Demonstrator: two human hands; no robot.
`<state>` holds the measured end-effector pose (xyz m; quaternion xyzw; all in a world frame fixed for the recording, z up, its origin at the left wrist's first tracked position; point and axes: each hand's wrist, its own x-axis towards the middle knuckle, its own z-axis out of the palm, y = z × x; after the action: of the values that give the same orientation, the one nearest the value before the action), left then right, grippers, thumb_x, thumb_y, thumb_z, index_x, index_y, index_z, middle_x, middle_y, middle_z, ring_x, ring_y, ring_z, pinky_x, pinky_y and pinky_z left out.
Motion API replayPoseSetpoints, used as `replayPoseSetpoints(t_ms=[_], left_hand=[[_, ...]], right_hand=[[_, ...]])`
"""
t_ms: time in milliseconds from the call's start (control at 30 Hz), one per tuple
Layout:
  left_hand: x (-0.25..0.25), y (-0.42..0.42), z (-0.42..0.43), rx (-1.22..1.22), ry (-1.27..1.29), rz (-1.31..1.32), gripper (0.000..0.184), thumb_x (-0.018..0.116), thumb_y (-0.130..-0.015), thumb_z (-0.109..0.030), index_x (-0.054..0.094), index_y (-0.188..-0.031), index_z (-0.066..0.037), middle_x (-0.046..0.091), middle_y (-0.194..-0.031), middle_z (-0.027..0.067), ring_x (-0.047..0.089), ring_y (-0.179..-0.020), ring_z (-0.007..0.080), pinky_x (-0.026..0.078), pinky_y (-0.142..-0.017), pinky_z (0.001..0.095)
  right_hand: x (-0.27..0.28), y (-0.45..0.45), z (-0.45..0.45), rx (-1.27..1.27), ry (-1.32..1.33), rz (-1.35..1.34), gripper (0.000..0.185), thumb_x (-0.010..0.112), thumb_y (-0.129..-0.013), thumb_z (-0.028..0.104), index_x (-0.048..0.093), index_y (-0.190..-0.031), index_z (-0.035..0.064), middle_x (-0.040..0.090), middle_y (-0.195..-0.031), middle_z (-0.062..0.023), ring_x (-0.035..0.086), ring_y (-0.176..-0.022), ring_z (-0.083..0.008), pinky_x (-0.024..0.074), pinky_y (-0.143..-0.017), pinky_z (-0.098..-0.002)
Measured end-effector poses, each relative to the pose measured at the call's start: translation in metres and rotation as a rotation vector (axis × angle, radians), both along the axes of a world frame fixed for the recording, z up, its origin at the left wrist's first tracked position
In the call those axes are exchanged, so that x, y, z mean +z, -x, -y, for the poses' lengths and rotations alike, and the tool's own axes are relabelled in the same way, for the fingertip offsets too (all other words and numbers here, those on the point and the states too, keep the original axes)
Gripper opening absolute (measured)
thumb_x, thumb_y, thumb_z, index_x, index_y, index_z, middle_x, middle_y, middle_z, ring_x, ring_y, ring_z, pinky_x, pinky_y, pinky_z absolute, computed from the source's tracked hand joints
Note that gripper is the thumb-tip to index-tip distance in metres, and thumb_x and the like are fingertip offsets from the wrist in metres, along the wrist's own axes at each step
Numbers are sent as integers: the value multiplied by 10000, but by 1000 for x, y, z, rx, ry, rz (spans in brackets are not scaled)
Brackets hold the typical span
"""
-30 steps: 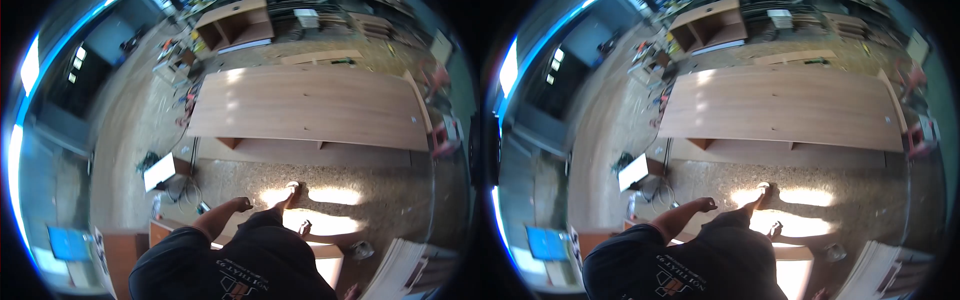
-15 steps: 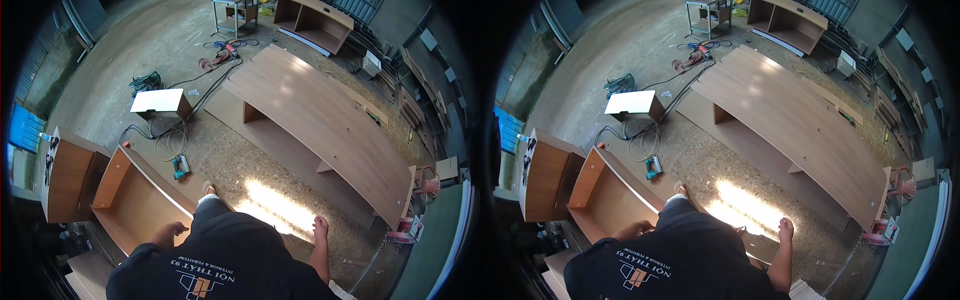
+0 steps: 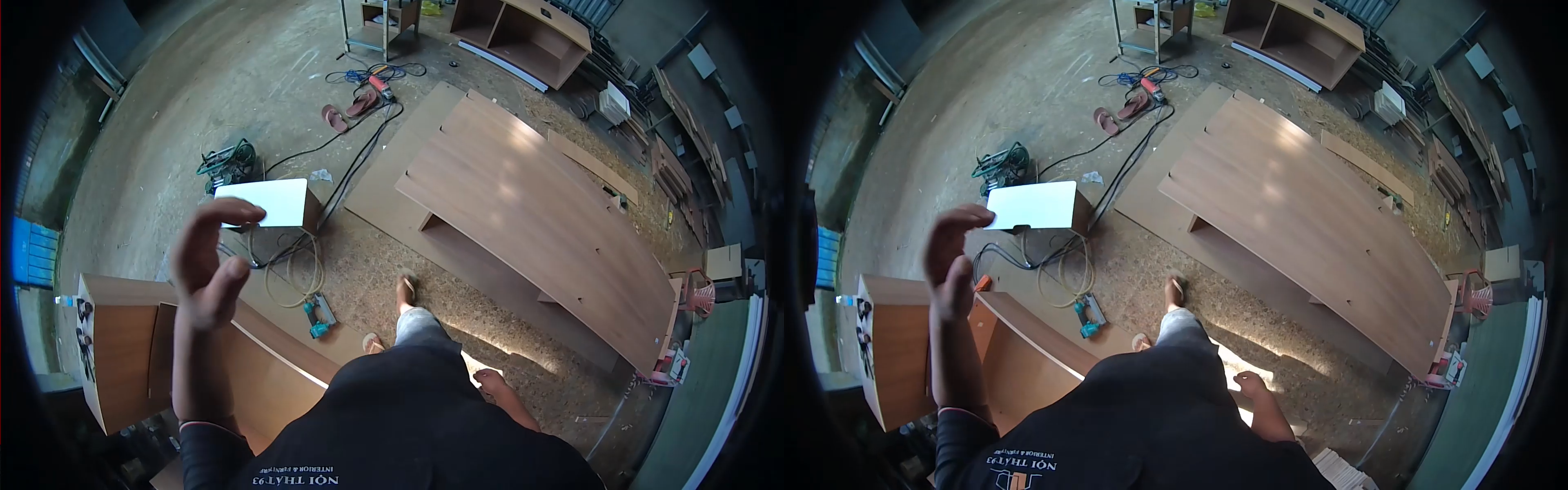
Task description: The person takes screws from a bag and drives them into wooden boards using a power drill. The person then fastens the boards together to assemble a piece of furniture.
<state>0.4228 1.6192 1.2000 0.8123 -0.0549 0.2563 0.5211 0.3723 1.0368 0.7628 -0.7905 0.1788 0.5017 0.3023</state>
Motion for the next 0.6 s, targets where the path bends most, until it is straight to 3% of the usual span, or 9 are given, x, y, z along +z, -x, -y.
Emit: replayPoseSetpoints(t_ms=[33, 100, 200, 233, 300, 333, 400, 567, 600], left_hand=[[27, -18, -6, -24, -67, 115, 651, 696, -793, -501, 536, -1140, 26, 595, -1099, 176, 582, -1027, 263, 439, -905, 372], [64, -45, -15, -90, -242, 314, 654, 693, -796, -501, 525, -1151, 22, 594, -1101, 177, 582, -1027, 264, 440, -903, 372], [91, -79, -30, -144, -452, 480, 660, 688, -800, -502, 508, -1167, 16, 593, -1104, 179, 581, -1028, 266, 440, -899, 374], [97, -90, -37, -155, -500, 492, 662, 686, -801, -503, 502, -1172, 14, 593, -1105, 180, 581, -1028, 267, 440, -898, 374], [112, -118, -56, -193, -573, 526, 667, 683, -804, -503, 491, -1183, 10, 592, -1107, 182, 581, -1028, 268, 441, -895, 375], [117, -130, -66, -199, -601, 545, 669, 681, -805, -504, 485, -1188, 8, 592, -1108, 182, 581, -1028, 269, 441, -894, 375], [126, -161, -92, -207, -657, 586, 673, 678, -808, -504, 474, -1199, 5, 591, -1109, 184, 580, -1028, 270, 441, -892, 376], [159, -251, -194, -159, -819, 656, 686, 669, -815, -506, 446, -1226, -5, 590, -1114, 187, 580, -1029, 273, 442, -886, 378], [173, -269, -222, -125, -858, 662, 688, 668, -816, -506, 440, -1231, -7, 589, -1115, 188, 580, -1029, 274, 442, -884, 379]], right_hand=[[-19, -14, -1, 0, -6, -30, 356, 676, -834, 330, 673, -1050, 47, 679, -860, -89, 607, -681, -171, 498, -632, -341], [-114, -40, 23, -60, -109, -41, 322, 662, -836, 319, 680, -1030, 63, 671, -871, -74, 605, -669, -175, 491, -590, -347], [-56, -149, -45, -181, 80, -33, 248, 634, -843, 288, 677, -965, 77, 622, -755, -49, 572, -586, -175, 444, -495, -363], [-62, -194, -51, 261, 141, -13, 235, 623, -852, 264, 673, -989, 80, 638, -810, -59, 563, -554, -190, 456, -501, -343], [-59, -256, -88, 255, 169, 38, 212, 612, -861, 251, 663, -997, 96, 642, -839, -53, 541, -524, -181, 451, -494, -306], [-40, -294, -115, -155, 145, 94, 199, 613, -862, 263, 657, -980, 109, 630, -814, -37, 527, -526, -159, 435, -480, -290], [-10, -359, -176, -243, -25, 300, 188, 608, -872, 284, 648, -974, 131, 606, -780, -14, 531, -579, -123, 423, -490, -281], [31, -460, -293, -87, -244, 663, 266, 578, -912, 290, 651, -986, 45, 652, -819, -25, 571, -735, -122, 468, -668, -315], [46, -468, -318, 63, 16, 634, 288, 530, -932, 315, 654, -985, 61, 663, -850, -41, 587, -748, -156, 482, -685, -352]])
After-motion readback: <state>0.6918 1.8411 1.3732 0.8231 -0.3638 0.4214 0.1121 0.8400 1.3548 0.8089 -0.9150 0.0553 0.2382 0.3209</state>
